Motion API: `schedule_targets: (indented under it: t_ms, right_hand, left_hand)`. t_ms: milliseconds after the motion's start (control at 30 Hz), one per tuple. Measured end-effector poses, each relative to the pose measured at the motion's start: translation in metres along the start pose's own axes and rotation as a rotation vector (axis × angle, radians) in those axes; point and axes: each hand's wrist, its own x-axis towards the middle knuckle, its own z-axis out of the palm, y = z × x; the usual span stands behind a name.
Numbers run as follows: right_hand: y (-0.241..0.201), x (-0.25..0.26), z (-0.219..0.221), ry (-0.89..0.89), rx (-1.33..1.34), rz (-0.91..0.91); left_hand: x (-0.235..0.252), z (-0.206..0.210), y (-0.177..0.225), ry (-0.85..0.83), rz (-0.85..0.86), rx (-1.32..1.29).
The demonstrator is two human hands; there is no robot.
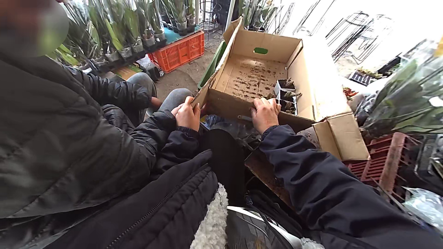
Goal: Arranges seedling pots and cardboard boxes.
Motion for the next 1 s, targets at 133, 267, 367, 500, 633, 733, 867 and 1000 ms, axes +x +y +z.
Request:
schedule_targets:
  t_ms: [133, 267, 367, 500, 633, 733, 867, 1000]
  right_hand:
    - [0.004, 0.001, -0.002, -0.008, 0.010, 0.001]
    - [0.007, -0.002, -0.003, 0.014, 0.024, -0.013]
    - [0.004, -0.013, -0.025, 0.070, 0.091, -0.008]
    - [0.014, -0.044, -0.099, 0.136, 0.387, -0.027]
    - [0.073, -0.078, -0.157, 0.362, 0.850, 0.213]
    - [0.126, -0.110, -0.162, 0.477, 0.684, 0.442]
    - [0.141, -0.154, -0.136, 0.233, 0.569, 0.674]
    - [0.148, -0.182, -0.106, 0.140, 0.686, 0.791]
  left_hand:
    - [0.000, -0.001, 0.004, 0.016, 0.023, 0.028]
    - [0.005, -0.002, 0.005, -0.044, -0.017, 0.039]
    - [0.010, 0.000, 0.004, -0.069, -0.045, 0.051]
    - [0.013, 0.006, 0.007, -0.051, -0.025, 0.059]
    - [0.015, 0.009, 0.005, -0.058, -0.030, 0.049]
    - [0.016, 0.009, 0.007, -0.081, -0.047, 0.052]
    - [0.011, 0.001, 0.011, -0.038, -0.039, 0.084]
    - [0.004, -0.016, 0.025, 0.219, 0.190, 0.041]
